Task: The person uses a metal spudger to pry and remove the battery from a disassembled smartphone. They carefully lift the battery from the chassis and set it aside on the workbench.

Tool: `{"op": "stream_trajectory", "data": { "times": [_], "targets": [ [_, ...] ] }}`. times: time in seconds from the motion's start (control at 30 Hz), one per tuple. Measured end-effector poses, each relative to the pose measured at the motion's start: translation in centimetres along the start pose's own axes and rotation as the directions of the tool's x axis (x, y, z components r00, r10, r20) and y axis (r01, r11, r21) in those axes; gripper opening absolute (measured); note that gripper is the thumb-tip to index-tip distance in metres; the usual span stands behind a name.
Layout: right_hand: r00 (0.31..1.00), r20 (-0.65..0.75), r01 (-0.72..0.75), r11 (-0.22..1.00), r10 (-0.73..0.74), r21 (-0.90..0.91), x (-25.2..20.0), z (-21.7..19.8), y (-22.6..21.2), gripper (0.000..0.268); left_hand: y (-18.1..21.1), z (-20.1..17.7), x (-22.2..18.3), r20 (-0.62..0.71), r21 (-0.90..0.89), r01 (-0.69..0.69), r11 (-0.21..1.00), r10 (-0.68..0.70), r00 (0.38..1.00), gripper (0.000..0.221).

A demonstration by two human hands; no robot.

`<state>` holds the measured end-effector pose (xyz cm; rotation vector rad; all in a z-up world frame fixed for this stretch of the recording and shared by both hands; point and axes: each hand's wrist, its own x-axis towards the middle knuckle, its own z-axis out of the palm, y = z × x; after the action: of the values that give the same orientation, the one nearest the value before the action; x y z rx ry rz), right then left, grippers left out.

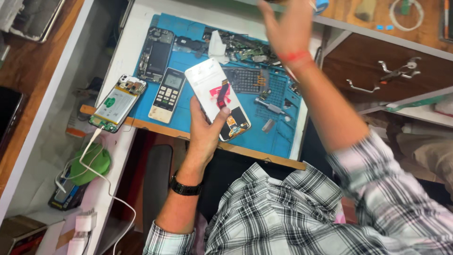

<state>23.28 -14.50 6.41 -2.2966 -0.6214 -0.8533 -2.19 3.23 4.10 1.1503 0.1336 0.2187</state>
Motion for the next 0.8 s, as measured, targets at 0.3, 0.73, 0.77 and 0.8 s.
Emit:
{"op": "stream_trajectory", "data": {
  "times": [0.3, 0.73, 0.77, 0.8],
  "targets": [
    [0.446, 0.885, -0.894, 0.020, 0.134, 0.447, -12.4, -13.4, -8.2, 0.053, -1.6, 3.3, 1.2, 0.170, -0.050, -0.024, 0.998, 0.032, 0.985, 0.053],
    [0.737, 0.502, -0.607, 0.115, 0.453, 0.786, -23.6, -34.9, 13.2, 0.015, -2.3, 5.0, -1.7, 0.223, 0.166, -0.012, 0.986, -0.026, 0.974, 0.048],
    [0.714, 0.496, -0.613, 0.099, 0.494, 0.784, -25.5, -35.9, 15.3, 0.012, -2.2, 4.7, -1.8, 0.202, 0.184, -0.018, 0.983, -0.020, 0.979, 0.048],
    [0.657, 0.489, -0.650, 0.102, 0.573, 0.753, -27.5, -36.9, 16.6, 0.015, -2.1, 4.5, -1.9, 0.180, 0.201, -0.022, 0.979, -0.015, 0.984, 0.048]
  ]
}}
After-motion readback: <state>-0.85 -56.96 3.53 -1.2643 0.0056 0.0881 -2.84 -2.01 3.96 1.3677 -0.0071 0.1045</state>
